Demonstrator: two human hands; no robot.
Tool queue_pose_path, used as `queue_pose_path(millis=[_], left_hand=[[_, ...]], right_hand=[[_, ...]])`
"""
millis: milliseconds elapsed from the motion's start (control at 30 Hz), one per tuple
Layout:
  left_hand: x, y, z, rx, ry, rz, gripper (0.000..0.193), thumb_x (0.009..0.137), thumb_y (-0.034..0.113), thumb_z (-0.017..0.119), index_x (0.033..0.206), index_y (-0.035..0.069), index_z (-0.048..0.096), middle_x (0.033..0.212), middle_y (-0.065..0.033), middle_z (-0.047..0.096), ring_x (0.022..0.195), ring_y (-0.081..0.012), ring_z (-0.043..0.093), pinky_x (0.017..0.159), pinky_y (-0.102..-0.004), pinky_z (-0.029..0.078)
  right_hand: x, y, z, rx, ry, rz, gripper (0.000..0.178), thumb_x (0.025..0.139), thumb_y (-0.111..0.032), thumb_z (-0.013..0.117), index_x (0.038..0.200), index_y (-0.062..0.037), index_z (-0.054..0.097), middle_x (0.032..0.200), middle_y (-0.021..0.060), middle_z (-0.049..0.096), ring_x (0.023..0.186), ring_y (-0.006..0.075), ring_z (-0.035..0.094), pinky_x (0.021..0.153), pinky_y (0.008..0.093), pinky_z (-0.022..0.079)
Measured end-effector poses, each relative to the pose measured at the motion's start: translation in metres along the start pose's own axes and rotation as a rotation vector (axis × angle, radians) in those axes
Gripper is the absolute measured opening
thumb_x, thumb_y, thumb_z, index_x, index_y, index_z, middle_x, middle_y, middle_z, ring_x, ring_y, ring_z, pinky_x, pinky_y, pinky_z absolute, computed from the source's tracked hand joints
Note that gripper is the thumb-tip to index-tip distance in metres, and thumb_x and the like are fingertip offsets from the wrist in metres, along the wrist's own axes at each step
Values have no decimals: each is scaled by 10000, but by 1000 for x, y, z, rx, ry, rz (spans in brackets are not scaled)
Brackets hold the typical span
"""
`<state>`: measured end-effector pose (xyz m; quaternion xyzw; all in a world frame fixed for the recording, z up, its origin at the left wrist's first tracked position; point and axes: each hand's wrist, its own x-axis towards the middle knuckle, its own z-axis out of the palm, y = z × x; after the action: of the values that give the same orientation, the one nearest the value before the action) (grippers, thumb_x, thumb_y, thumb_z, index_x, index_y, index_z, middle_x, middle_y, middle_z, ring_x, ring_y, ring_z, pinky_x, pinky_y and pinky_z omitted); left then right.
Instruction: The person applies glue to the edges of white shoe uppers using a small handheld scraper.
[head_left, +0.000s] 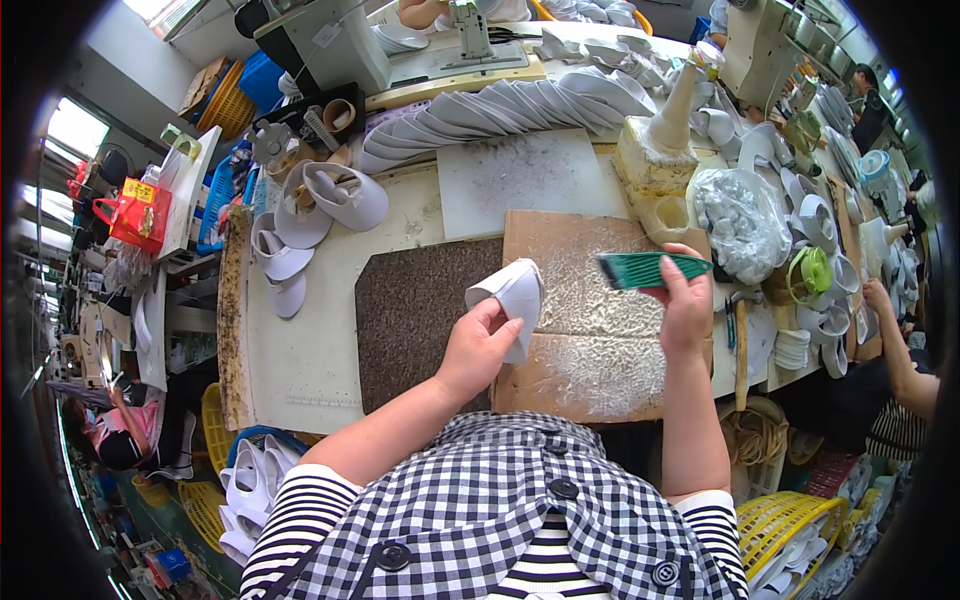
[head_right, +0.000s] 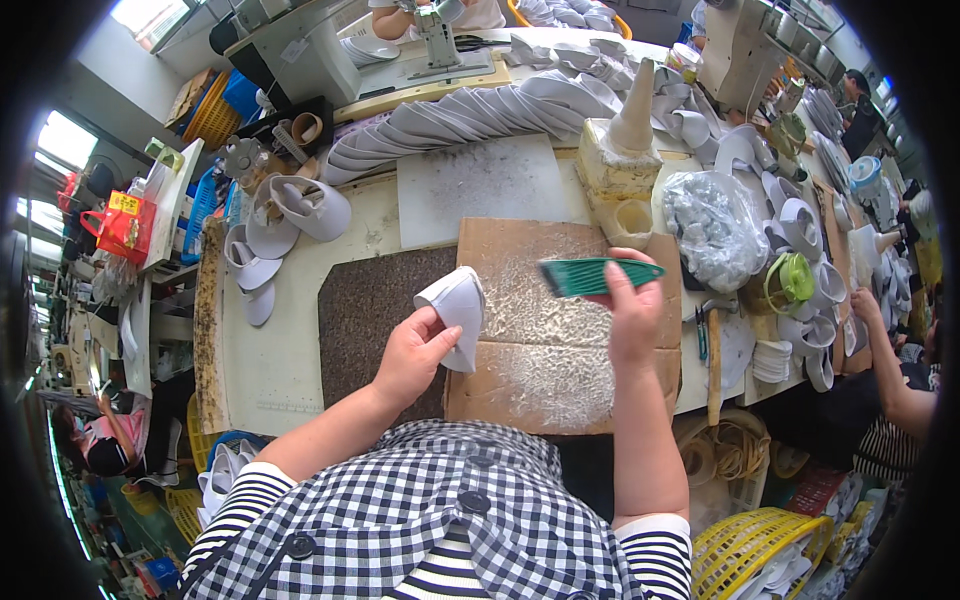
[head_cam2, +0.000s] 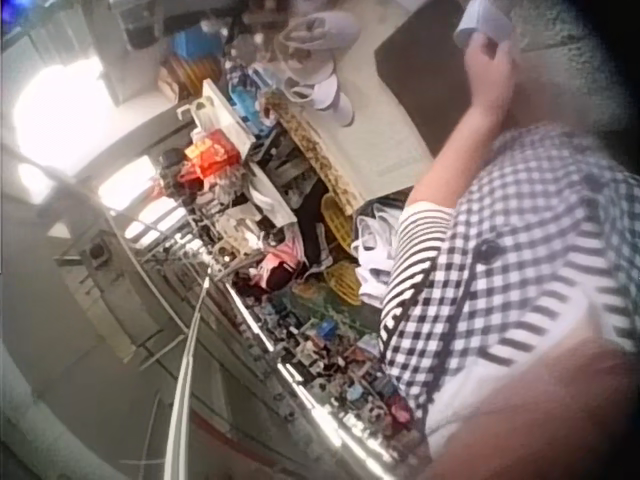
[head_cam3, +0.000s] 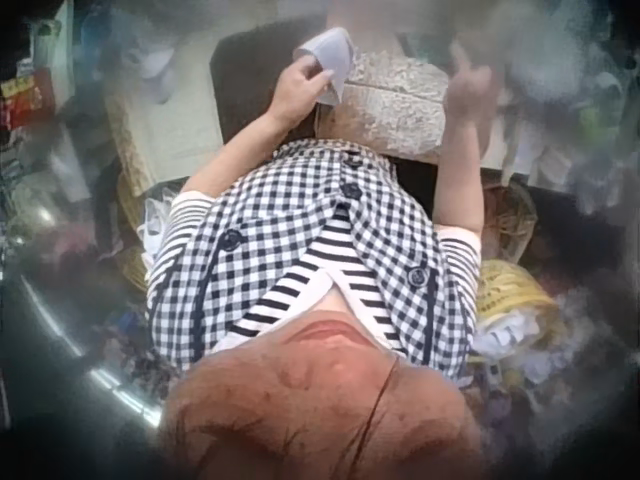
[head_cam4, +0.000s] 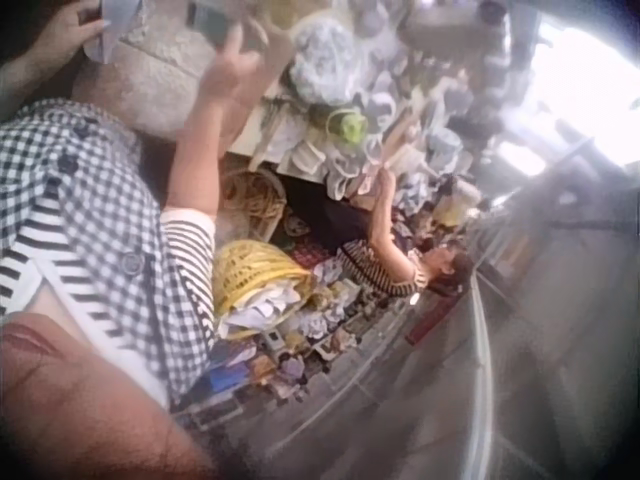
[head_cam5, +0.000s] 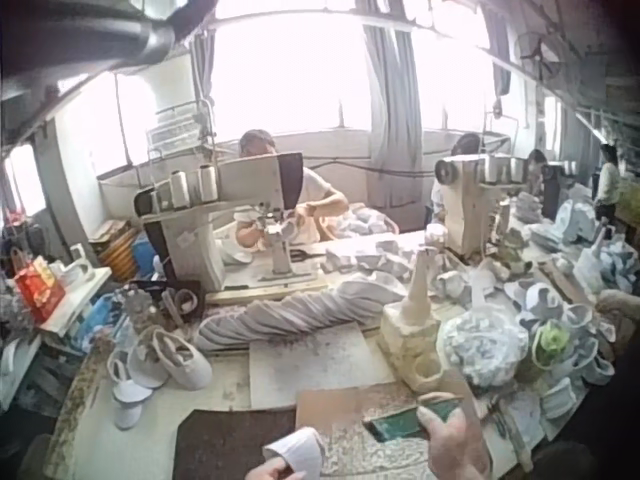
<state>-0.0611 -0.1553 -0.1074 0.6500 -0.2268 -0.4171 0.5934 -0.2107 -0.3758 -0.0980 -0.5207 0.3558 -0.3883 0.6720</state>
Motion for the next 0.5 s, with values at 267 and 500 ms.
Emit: queue_pose_path(millis=[267,500], left_hand=[[-30,-8,15,268,111,287,178,914,70,535,1077,1,548,806,-184,613,740,-242,633,661,-345,480],[-51,17,18,63,9,253,362,980,58,440,1331,-26,413,1202,-109,555,1116,-141,531,945,-279,441]], right_hand=[[-70,-30,71,-388,-329,-531,204,916,-28,563,1106,-66,501,912,88,608,766,137,612,645,273,490],[-77,-53,67,-539,-332,-869,239,861,36,584,1076,-38,511,901,145,623,775,262,643,668,308,516]])
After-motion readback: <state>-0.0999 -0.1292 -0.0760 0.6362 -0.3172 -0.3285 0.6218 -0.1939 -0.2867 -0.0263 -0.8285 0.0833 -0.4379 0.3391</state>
